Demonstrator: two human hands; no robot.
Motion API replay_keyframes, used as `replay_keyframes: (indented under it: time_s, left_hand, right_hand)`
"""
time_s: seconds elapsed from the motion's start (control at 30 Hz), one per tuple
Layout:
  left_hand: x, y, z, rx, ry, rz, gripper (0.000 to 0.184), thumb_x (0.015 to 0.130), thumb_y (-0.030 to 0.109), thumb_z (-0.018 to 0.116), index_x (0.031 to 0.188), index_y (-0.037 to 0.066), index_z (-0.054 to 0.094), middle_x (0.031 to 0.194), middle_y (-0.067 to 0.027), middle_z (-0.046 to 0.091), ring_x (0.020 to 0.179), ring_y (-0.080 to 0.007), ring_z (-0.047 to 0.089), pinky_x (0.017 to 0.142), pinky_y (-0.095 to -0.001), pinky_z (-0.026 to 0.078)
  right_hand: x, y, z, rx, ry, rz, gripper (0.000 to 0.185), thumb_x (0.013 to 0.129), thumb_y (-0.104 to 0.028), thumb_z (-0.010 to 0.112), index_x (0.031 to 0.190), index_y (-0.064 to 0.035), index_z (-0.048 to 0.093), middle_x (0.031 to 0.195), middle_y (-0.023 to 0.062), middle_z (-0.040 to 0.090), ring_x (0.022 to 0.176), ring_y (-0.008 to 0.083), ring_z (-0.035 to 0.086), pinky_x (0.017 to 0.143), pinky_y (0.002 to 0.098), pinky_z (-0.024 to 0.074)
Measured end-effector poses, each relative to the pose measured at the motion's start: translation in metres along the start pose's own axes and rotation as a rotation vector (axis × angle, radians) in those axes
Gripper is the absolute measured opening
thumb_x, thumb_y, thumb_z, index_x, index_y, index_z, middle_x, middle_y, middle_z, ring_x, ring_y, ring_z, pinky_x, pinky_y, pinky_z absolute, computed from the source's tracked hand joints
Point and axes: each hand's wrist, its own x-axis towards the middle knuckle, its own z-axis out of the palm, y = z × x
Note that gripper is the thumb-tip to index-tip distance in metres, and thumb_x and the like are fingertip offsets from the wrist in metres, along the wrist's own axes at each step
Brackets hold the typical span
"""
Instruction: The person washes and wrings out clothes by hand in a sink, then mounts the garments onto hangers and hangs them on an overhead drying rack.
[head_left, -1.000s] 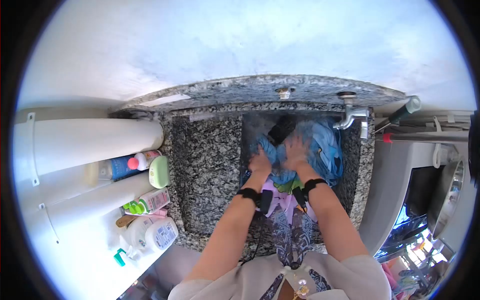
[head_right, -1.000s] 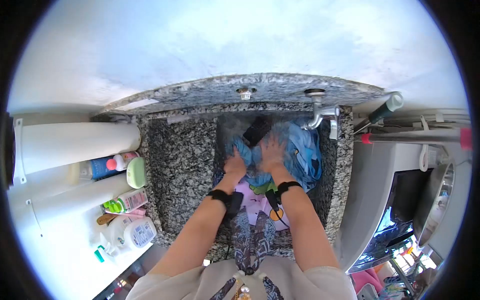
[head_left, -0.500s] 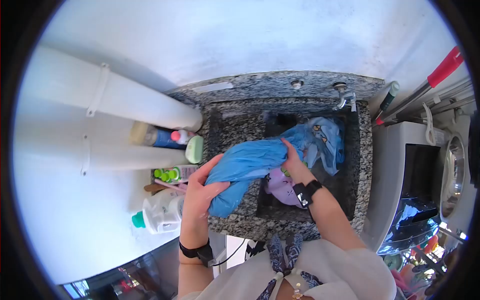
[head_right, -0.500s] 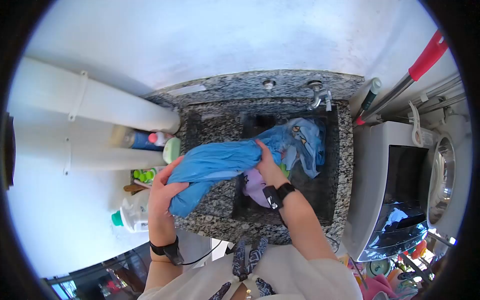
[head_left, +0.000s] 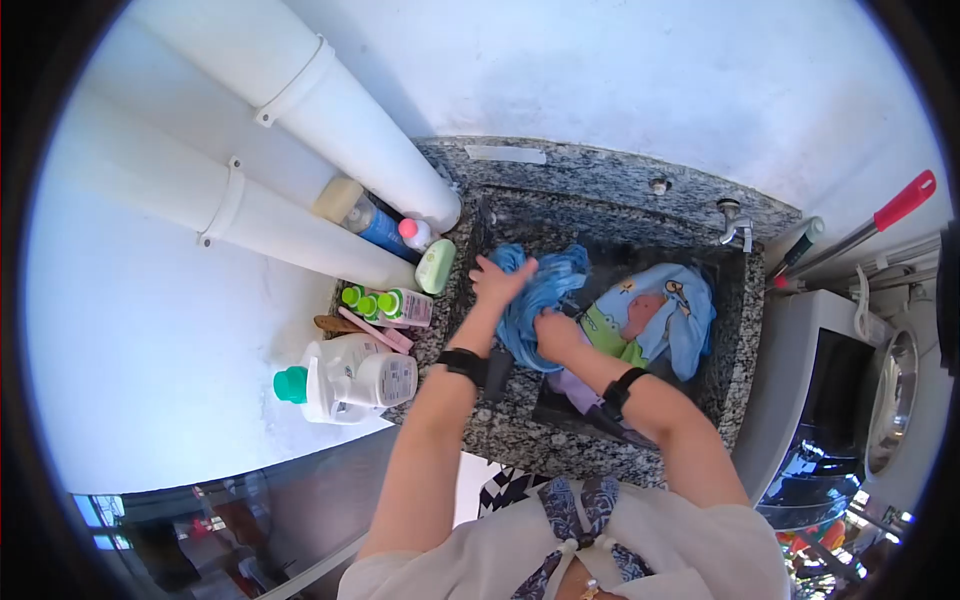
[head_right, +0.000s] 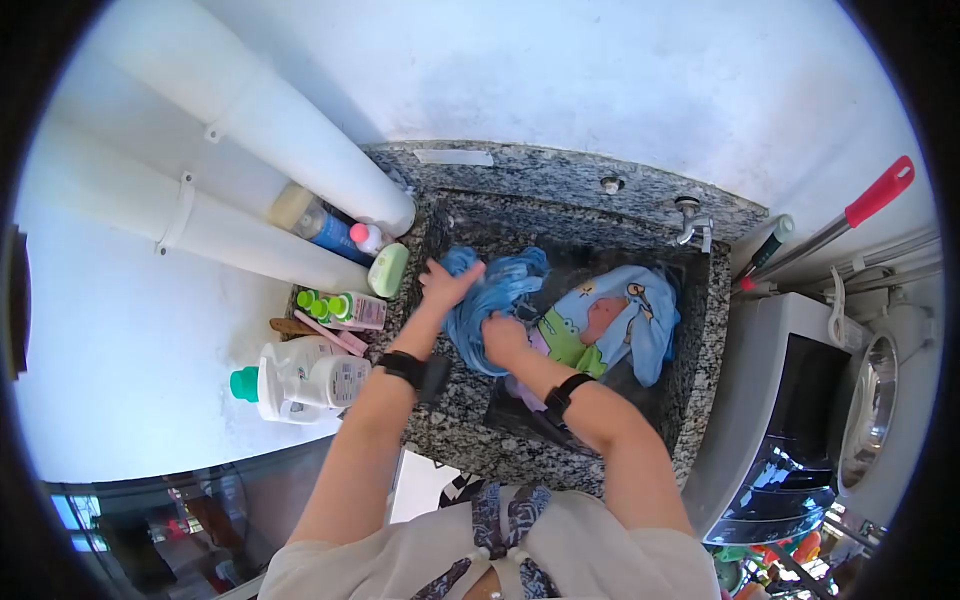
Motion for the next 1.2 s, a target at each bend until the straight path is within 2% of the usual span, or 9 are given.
replay_keyframes:
  time_s: [0.17,0.23,0.33,0.47,0.73,0.87,0.97,1.07,1.2]
  left_hand:
    - [-0.013,-0.012,0.021,0.149,-0.210,-0.108,0.104,0.062,0.052,0.069,0.144,0.011,0.019,0.149,-0.0239,0.005,0.133,-0.0492,0.013,0.103,-0.0619,0.019]
    - [-0.005,-0.025,0.025,0.110,0.000,0.062,0.074,0.066,0.028,0.062,0.136,0.016,0.040,0.150,-0.0150,0.015,0.133,-0.0456,0.021,0.104,-0.0583,0.021]
    - [0.004,-0.052,0.062,-0.129,0.183,0.366,0.047,0.070,0.023,0.060,0.115,0.011,0.060,0.140,-0.0152,0.039,0.126,-0.0411,0.035,0.103,-0.0468,0.032]
    - [-0.024,-0.059,0.056,-0.090,0.191,0.501,0.032,0.072,0.015,0.056,0.101,0.005,0.065,0.125,-0.0153,0.054,0.117,-0.0357,0.048,0.100,-0.0395,0.037]
    - [0.051,-0.041,0.056,0.071,0.045,0.373,0.014,0.072,0.017,0.054,0.079,0.005,0.058,0.085,-0.0177,0.063,0.082,-0.0379,0.060,0.072,-0.0479,0.049]
    - [0.073,-0.019,0.053,0.053,0.065,0.328,0.028,0.076,0.019,0.051,0.101,0.009,0.060,0.100,-0.0198,0.061,0.096,-0.0394,0.056,0.081,-0.0465,0.044]
    - [0.069,-0.037,0.066,0.173,0.499,0.579,0.035,0.077,0.026,0.054,0.106,0.006,0.058,0.102,-0.0202,0.061,0.099,-0.0346,0.057,0.085,-0.0430,0.045]
    - [0.059,-0.047,0.049,-0.469,-0.239,0.330,0.041,0.084,0.036,0.053,0.116,0.009,0.053,0.114,-0.0147,0.058,0.109,-0.0347,0.052,0.091,-0.0418,0.040]
    - [-0.051,-0.047,0.015,-0.198,0.253,0.728,0.034,0.085,0.032,0.054,0.105,0.004,0.054,0.102,-0.0140,0.058,0.095,-0.0330,0.053,0.083,-0.0440,0.040]
  right_hand:
    - [0.012,0.028,-0.040,-0.201,-0.308,-0.408,0.032,0.064,-0.008,0.062,0.095,-0.0005,0.062,0.113,0.0258,0.054,0.094,0.0370,0.059,0.080,0.0406,0.0502]
    - [0.012,0.050,-0.049,0.291,0.537,-0.059,0.043,0.065,-0.013,0.068,0.107,-0.0069,0.062,0.116,0.0215,0.054,0.102,0.0384,0.054,0.089,0.0401,0.0460]
    - [0.031,0.043,0.006,1.245,0.700,0.239,0.049,0.065,-0.030,0.073,0.112,-0.0167,0.062,0.119,0.0150,0.054,0.112,0.0388,0.046,0.097,0.0423,0.0370]
    - [0.034,0.001,0.018,0.337,0.636,0.282,0.037,0.072,-0.044,0.065,0.101,-0.0200,0.066,0.114,0.0046,0.056,0.115,0.0318,0.042,0.095,0.0435,0.0303]
    - [0.132,0.049,0.044,0.497,0.468,0.026,0.023,0.073,-0.035,0.061,0.075,-0.0127,0.066,0.082,0.0032,0.062,0.098,0.0332,0.051,0.082,0.0480,0.0399]
    - [0.152,0.033,0.023,0.426,0.502,0.226,0.025,0.074,-0.031,0.058,0.087,-0.0105,0.065,0.097,0.0087,0.061,0.101,0.0348,0.051,0.084,0.0477,0.0411]
    - [0.143,0.034,0.020,0.378,0.455,0.294,0.027,0.075,-0.029,0.058,0.094,-0.0098,0.062,0.102,0.0129,0.058,0.101,0.0346,0.051,0.084,0.0475,0.0404]
    - [0.104,0.028,0.004,0.537,0.430,0.057,0.027,0.073,-0.028,0.057,0.091,-0.0079,0.060,0.101,0.0155,0.056,0.097,0.0365,0.051,0.081,0.0498,0.0375]
    - [0.026,0.016,0.003,0.515,0.574,-0.325,0.023,0.071,-0.024,0.057,0.087,-0.0078,0.060,0.097,0.0124,0.058,0.095,0.0352,0.050,0.081,0.0478,0.0361]
